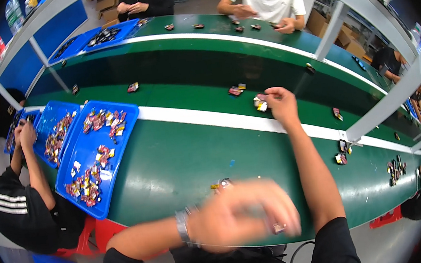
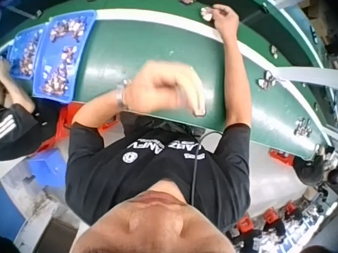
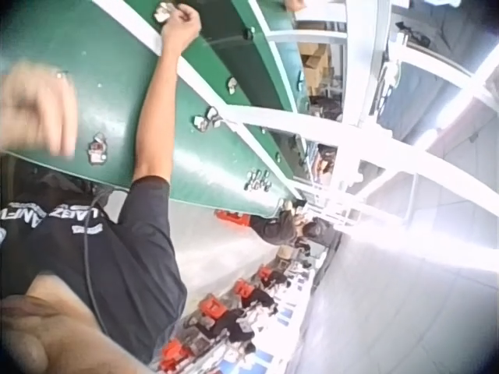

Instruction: Assembling small electronic or mechanical components at a factory assembly line workstation.

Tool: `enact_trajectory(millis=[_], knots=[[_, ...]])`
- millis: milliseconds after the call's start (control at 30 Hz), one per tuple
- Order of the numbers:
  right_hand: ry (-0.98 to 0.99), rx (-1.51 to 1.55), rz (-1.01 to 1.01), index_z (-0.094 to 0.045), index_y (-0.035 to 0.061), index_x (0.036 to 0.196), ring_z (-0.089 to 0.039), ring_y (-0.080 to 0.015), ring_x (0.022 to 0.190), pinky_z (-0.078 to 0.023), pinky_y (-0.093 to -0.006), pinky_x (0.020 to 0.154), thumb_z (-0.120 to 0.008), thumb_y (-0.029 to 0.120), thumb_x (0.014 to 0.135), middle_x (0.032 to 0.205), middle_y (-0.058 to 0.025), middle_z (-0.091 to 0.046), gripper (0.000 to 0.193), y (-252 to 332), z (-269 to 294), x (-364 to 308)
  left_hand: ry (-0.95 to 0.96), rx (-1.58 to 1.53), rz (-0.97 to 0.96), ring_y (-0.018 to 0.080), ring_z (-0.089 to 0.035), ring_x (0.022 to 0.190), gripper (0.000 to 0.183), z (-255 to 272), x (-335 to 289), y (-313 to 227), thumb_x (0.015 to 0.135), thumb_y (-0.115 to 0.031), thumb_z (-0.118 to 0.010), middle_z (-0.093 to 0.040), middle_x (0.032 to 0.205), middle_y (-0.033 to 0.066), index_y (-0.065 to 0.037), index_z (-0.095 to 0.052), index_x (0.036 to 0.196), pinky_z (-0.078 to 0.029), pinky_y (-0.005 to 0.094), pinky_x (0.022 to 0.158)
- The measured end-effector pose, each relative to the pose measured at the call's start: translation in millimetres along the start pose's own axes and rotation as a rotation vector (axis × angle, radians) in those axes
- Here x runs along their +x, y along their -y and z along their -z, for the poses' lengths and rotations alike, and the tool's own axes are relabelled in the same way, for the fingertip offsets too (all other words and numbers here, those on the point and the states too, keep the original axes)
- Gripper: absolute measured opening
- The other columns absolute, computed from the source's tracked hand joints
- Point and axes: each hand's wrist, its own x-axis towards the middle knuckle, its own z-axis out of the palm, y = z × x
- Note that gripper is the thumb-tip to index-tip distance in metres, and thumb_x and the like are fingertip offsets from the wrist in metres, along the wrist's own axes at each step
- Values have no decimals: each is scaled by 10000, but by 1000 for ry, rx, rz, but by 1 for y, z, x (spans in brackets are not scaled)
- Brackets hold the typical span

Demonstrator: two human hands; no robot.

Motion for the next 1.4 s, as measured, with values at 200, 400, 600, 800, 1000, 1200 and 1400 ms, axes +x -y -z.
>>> enact_trajectory(millis=[200, 400, 600, 800, 1000, 1200, 1400], knots=[[-265, -582, 489, -666, 35, 955, -644, -303, 808, -517, -422, 742, -692, 113, 812, 899, -133, -651, 165, 4, -2, 10, 208, -698, -99, 221, -616, 867, 270, -79, 8, -46, 979, -156, -563, -646, 1075, 145, 42, -646, 1143, -467, 290, 718], [50, -668, 203, -517, -22, 1090, -630, -382, 967, -519, -443, 837, -757, 299, 829, 998, -227, -614, 478, 54, -67, -18, 572, -613, 169, 212, -579, 884, 233, -64, 20, -48, 929, -190, -600, -605, 1016, 118, 28, -624, 1007, -442, 304, 714], [-80, -755, 96, -425, -64, 1171, -614, -431, 1005, -521, -468, 881, -740, 308, 837, 1088, -286, -562, 591, 50, -83, -5, 212, -1161, -177, 201, -581, 851, 269, -130, -7, -14, 938, -200, -600, -608, 1025, 121, 50, -624, 1034, -458, 283, 695], [-107, -543, 287, -483, -18, 1103, -637, -326, 903, -512, -426, 797, -712, 183, 798, 1024, -192, -596, 431, 30, -57, -15, 255, -1112, -85, 176, -592, 834, 304, -124, -7, -25, 935, -218, -617, -610, 1030, 126, 62, -625, 1053, -472, 278, 677], [204, -69, 302, -544, 14, 1097, -602, -196, 889, -499, -316, 749, -745, 99, 778, 1014, -101, -617, 387, 58, -6, -92, 256, -708, -14, 200, -608, 829, 267, -112, 2, -28, 947, -216, -586, -631, 1076, 132, 26, -641, 1046, -482, 287, 689], [324, 69, 462, -557, 51, 1189, -604, -228, 1051, -498, -334, 871, -760, 60, 781, 1162, -108, -624, 456, 56, 32, -127, -566, 842, 12, 94, -581, 780, 104, 13, 10, 33, 890, -37, -605, -657, 951, 64, -8, -623, 988, -478, 256, 706], [434, 67, 608, -535, 59, 1253, -542, -312, 1112, -460, -399, 962, -741, 19, 786, 1194, -104, -587, 512, 71, 35, -143, -349, 191, 728, 84, -574, 854, 426, 101, 3, 63, 1035, -369, -475, -644, 1071, 50, -37, -580, 1281, -490, 246, 659]])
